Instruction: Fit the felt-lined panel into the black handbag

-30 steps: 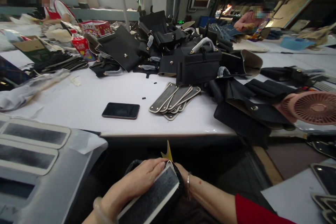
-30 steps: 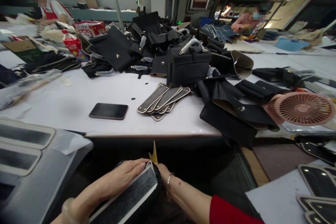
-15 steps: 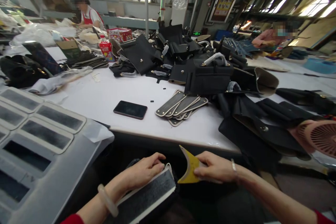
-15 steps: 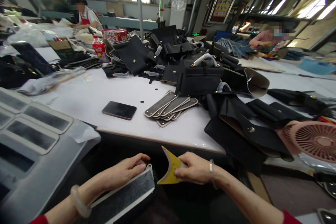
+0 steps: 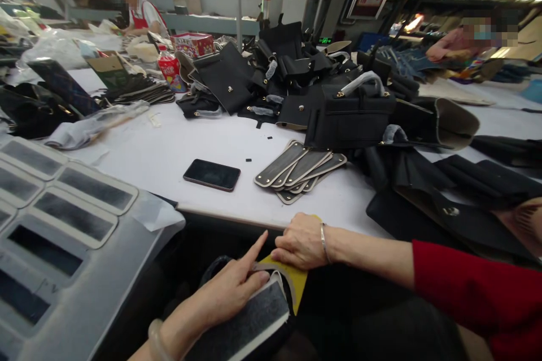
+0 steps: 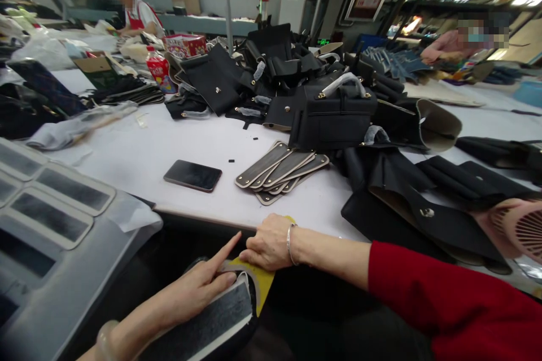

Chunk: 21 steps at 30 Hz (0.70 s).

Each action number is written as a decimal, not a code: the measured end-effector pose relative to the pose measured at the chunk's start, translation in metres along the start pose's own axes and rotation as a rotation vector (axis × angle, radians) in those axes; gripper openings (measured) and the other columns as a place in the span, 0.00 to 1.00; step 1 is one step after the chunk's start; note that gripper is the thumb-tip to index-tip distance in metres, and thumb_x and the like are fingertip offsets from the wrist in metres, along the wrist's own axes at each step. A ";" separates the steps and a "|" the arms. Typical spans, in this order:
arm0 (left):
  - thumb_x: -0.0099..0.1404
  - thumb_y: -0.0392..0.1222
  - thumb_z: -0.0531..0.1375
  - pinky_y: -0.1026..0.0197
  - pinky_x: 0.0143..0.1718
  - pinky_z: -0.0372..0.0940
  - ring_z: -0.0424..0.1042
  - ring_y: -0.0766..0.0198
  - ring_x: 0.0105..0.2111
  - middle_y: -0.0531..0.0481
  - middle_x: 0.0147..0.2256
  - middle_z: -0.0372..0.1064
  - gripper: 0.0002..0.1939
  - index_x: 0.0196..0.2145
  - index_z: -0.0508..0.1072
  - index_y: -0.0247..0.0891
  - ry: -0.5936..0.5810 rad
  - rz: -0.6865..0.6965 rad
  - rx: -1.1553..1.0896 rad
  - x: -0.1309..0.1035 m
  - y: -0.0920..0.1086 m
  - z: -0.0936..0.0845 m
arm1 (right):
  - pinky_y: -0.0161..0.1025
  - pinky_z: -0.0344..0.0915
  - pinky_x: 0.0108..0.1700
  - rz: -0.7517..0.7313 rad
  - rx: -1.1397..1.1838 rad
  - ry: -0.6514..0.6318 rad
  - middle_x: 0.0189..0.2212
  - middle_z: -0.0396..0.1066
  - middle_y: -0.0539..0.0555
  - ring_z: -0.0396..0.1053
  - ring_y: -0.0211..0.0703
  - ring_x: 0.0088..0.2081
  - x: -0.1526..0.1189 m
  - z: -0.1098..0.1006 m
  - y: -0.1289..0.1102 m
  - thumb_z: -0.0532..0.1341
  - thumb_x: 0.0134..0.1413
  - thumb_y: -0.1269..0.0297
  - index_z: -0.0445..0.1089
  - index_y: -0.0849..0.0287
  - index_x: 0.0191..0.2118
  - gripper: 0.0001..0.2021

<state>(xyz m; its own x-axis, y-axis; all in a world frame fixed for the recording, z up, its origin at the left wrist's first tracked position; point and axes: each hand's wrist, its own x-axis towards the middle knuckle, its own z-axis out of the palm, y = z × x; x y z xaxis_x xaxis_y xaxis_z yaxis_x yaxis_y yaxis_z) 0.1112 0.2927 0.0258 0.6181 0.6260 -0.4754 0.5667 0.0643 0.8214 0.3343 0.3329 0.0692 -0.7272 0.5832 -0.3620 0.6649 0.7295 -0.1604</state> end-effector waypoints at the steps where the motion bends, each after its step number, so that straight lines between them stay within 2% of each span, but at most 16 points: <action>1: 0.71 0.54 0.50 0.56 0.50 0.59 0.70 0.54 0.46 0.51 0.49 0.73 0.32 0.69 0.45 0.54 0.003 0.006 0.038 -0.001 0.002 -0.001 | 0.40 0.49 0.26 -0.031 -0.019 0.000 0.25 0.76 0.60 0.73 0.50 0.26 0.003 0.000 0.000 0.47 0.70 0.52 0.74 0.60 0.32 0.25; 3: 0.72 0.54 0.50 0.58 0.52 0.59 0.70 0.56 0.48 0.54 0.53 0.71 0.26 0.66 0.55 0.56 -0.007 0.051 0.063 -0.002 0.006 -0.003 | 0.40 0.49 0.25 -0.071 -0.049 0.005 0.26 0.76 0.60 0.73 0.49 0.26 0.007 0.001 0.000 0.46 0.71 0.52 0.74 0.60 0.33 0.25; 6: 0.73 0.52 0.50 0.62 0.49 0.61 0.72 0.60 0.45 0.58 0.48 0.74 0.22 0.63 0.61 0.56 -0.016 0.104 0.046 -0.002 0.008 -0.003 | 0.39 0.50 0.26 -0.095 -0.081 0.011 0.26 0.76 0.60 0.73 0.49 0.26 0.010 0.004 0.001 0.46 0.71 0.53 0.73 0.61 0.33 0.25; 11: 0.73 0.51 0.49 0.63 0.50 0.60 0.71 0.60 0.51 0.58 0.51 0.73 0.21 0.62 0.62 0.56 -0.038 0.128 0.061 0.000 0.008 -0.004 | 0.39 0.51 0.25 -0.102 -0.084 -0.004 0.24 0.76 0.60 0.74 0.50 0.25 0.010 0.007 -0.001 0.46 0.71 0.55 0.73 0.62 0.32 0.24; 17: 0.73 0.52 0.47 0.61 0.49 0.61 0.72 0.56 0.49 0.51 0.48 0.74 0.19 0.55 0.69 0.47 -0.031 0.125 0.126 -0.001 0.010 -0.003 | 0.40 0.52 0.24 -0.055 -0.043 -0.036 0.26 0.76 0.60 0.75 0.54 0.27 0.007 0.007 -0.009 0.45 0.71 0.55 0.74 0.62 0.33 0.25; 21: 0.74 0.51 0.46 0.61 0.48 0.61 0.73 0.55 0.48 0.50 0.47 0.75 0.19 0.55 0.70 0.48 -0.028 0.136 0.166 -0.002 0.011 -0.001 | 0.41 0.55 0.26 0.028 -0.008 -0.046 0.28 0.76 0.62 0.76 0.57 0.28 0.002 0.013 -0.020 0.44 0.72 0.56 0.74 0.63 0.35 0.25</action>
<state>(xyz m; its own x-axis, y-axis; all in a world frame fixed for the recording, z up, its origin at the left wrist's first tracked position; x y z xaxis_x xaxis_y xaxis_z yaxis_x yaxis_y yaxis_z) 0.1151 0.2926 0.0360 0.7085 0.5986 -0.3738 0.5574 -0.1498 0.8166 0.3219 0.3148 0.0601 -0.6994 0.5869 -0.4079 0.6835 0.7160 -0.1418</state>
